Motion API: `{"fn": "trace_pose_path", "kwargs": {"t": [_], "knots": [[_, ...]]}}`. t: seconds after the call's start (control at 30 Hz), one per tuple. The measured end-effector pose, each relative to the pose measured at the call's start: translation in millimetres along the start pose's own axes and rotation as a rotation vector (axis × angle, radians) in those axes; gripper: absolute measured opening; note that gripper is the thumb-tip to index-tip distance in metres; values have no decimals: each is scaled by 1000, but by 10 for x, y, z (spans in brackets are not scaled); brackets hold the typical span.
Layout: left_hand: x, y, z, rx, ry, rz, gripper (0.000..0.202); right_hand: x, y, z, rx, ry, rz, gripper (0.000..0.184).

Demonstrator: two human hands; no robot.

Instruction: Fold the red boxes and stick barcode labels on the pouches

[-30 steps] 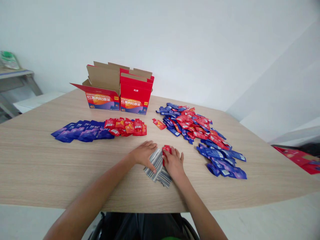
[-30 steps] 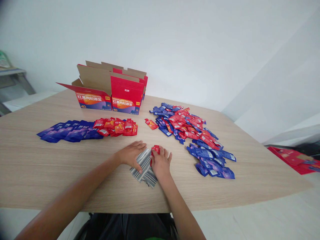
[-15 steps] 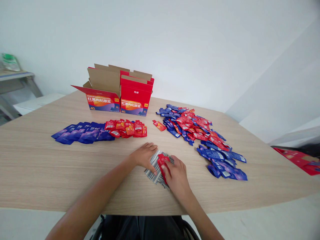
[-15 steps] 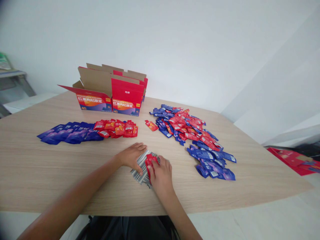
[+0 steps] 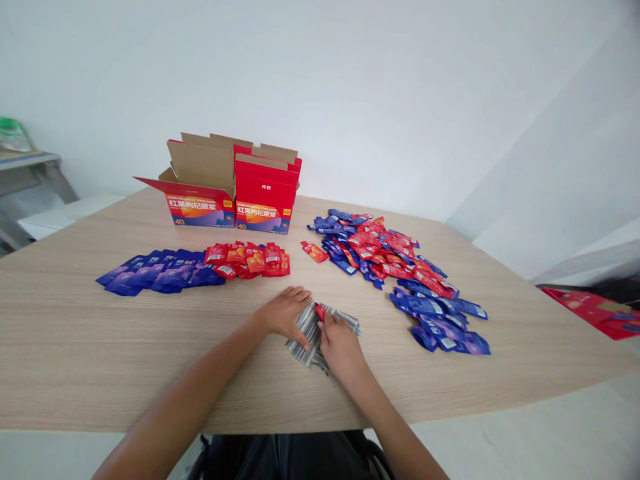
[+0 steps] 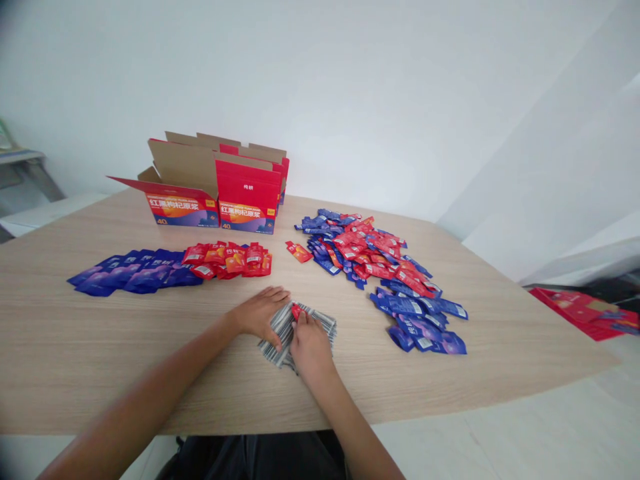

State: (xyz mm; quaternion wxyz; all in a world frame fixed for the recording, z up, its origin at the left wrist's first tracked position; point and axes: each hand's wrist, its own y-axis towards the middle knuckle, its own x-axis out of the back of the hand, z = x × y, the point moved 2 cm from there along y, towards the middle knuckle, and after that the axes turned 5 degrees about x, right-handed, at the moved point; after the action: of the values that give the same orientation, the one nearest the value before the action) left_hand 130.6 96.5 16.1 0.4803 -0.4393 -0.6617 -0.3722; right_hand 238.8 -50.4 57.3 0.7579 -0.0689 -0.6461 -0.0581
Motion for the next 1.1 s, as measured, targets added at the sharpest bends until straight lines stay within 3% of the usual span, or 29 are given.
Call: {"fn": "trace_pose_path", "kwargs": {"t": [0.23, 0.43, 0.7, 0.9, 1.0, 1.1], "knots": [[-18, -3, 27, -3, 3, -33, 122, 25, 108, 19, 51, -57, 7, 39], [-24, -8, 40, -19, 6, -72, 121, 21, 90, -44, -29, 9, -7, 35], [-5, -5, 34, -26, 7, -59, 120, 6, 116, 51, -78, -68, -66, 37], [-11, 5, 40, -11, 24, -46, 118, 147, 82, -161, 114, -34, 104, 29], [-15, 6, 43, -1, 34, -53, 119, 194, 61, -413, 248, 183, 171, 30], [-11, 3, 35, 4, 28, -38, 120, 178, -13, -679, 329, 509, 369, 48]]}}
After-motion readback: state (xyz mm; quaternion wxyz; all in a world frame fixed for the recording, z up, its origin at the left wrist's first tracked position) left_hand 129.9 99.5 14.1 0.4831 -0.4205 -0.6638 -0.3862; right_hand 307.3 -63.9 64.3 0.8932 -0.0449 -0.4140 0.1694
